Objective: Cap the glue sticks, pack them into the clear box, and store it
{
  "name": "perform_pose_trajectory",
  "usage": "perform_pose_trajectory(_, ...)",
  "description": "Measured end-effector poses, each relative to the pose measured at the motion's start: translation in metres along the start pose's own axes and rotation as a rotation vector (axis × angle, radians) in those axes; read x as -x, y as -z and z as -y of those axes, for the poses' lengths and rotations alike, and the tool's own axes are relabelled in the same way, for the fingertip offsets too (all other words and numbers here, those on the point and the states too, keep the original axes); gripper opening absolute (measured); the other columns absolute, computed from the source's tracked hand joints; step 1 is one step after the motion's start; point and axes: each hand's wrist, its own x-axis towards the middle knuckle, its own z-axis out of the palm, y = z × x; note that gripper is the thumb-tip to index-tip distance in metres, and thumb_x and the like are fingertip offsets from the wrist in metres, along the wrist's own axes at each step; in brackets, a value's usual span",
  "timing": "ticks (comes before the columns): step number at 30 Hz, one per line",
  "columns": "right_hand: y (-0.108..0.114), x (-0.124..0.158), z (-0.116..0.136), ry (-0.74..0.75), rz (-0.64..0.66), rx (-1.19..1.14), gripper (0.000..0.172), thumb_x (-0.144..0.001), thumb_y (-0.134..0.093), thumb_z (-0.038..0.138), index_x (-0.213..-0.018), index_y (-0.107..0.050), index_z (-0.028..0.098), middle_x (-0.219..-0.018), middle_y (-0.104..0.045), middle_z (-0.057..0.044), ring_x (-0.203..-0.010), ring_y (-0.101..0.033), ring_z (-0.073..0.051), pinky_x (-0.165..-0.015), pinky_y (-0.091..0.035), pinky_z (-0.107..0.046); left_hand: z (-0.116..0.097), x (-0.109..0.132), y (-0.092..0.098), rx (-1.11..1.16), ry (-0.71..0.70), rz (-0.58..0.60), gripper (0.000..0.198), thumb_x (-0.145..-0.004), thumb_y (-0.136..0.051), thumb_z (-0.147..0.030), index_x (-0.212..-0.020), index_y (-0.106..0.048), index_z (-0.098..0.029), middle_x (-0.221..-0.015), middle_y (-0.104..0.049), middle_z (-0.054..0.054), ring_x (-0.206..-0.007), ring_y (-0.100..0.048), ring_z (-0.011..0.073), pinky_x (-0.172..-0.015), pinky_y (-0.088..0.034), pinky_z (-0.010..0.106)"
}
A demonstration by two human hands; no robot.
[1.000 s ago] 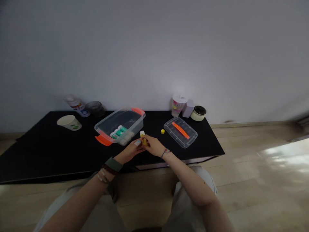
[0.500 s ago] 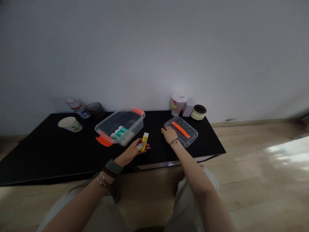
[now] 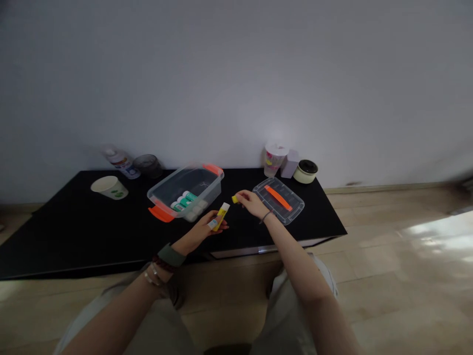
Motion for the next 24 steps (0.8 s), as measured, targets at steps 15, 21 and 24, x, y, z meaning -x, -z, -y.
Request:
perform_pose_trajectory(15, -0.016, 0.037, 0.048, 0.195, 0.045, 0.176, 0.033, -0.097, -0.05, 0.046, -0.088, -0.064, 0.017, -0.069, -0.058, 0.002, -0.062, -0.049, -0.01, -0.06, -0.036, -0.023, -0.012, 0.017, 0.01, 0.051, 0.03, 0.261, 0.054, -0.078, -0.065, -0.06, -0.107, -0.064, -0.015, -0.075, -0.058, 0.002, -0.053, -0.043, 0.0078, -0.048, -0.025, 0.022)
perform_pose_trajectory(21, -0.026, 0.045, 0.057, 0.26, 0.055, 0.24, 0.042, -0.101, -0.039, 0.041, -0.066, -0.048, 0.019, -0.059, -0.047, 0.004, -0.057, -0.043, -0.01, -0.059, -0.03, -0.023, -0.025, 0.037, 0.003, 0.004, -0.058, 0.334, 0.06, -0.079, -0.062, -0.068, -0.106, -0.063, -0.015, -0.068, -0.05, -0.002, -0.048, -0.032, 0.0054, -0.046, -0.02, 0.023)
perform_pose_trajectory(24, -0.031, 0.044, 0.056, 0.274, 0.038, 0.302, 0.043, -0.102, -0.035, 0.037, -0.063, -0.045, 0.019, -0.058, -0.046, 0.004, -0.056, -0.041, -0.01, -0.059, -0.027, -0.024, -0.026, 0.044, -0.002, -0.073, -0.13, 0.314, 0.056, -0.081, -0.06, -0.069, -0.102, -0.059, -0.017, -0.068, -0.048, -0.004, -0.049, -0.033, 0.0059, -0.046, -0.022, 0.023)
